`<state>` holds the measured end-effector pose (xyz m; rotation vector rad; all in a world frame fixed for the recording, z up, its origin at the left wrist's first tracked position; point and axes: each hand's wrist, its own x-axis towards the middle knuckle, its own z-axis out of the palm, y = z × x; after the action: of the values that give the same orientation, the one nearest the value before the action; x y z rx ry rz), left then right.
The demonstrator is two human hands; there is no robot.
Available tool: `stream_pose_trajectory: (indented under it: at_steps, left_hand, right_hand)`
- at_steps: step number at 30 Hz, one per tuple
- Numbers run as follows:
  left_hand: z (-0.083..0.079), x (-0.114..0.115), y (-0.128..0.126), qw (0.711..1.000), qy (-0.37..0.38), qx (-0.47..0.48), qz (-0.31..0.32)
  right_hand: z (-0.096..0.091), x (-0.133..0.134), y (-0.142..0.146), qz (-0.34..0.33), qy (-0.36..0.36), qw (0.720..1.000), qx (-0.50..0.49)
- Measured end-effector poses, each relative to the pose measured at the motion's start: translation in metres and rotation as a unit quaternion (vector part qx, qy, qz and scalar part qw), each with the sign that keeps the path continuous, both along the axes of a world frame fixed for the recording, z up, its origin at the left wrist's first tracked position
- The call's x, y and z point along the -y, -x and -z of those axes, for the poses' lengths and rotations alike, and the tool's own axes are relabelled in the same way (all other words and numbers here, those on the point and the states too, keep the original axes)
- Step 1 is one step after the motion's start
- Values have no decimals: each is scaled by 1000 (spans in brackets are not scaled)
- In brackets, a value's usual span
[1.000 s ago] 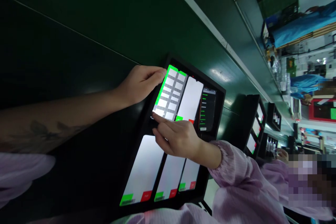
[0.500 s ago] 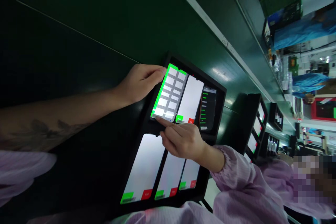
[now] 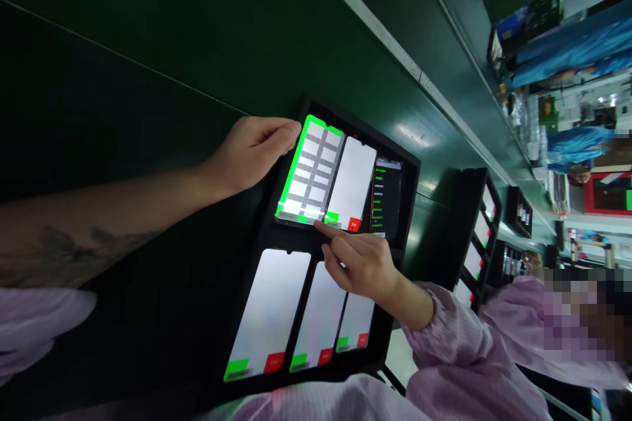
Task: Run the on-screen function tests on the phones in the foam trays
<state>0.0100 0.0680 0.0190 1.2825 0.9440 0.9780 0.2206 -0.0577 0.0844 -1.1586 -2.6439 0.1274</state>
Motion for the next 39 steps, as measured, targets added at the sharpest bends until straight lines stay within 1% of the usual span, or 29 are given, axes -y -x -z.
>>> stream_pose_trajectory:
  at_steps: [5,9,17,23,28,32,35,39]
  left_hand:
    - [-1,1,0,1000,0,-3,-3]
    - [-1,1,0,1000,5,-3,-3]
    - [-2,0,0,1000,-3,-8,2]
    - [-1,0,0,1000,4,7,-9]
    - [1,0,-1,1000,3,9,-21]
    - [1,-1,1,1000,-1,6,-10]
    - [1,-2,1,1000,-5,4,-3]
    - [0,-2,2,1000,0,3,-6]
  right_hand:
    - [-1,0,-2,5,-2,1000,4]
    - [1,-8,-3,7,-18,1000,17]
    - [5,-39,-8,33,-47,998,37]
    - [11,-63,-13,72,-30,997,22]
    - [15,-86,-19,121,1,993,11]
    - [15,-102,-22,151,3,988,8]
    - [16,-110,-23,161,8,987,4]
    - [16,-115,-24,156,7,988,-2]
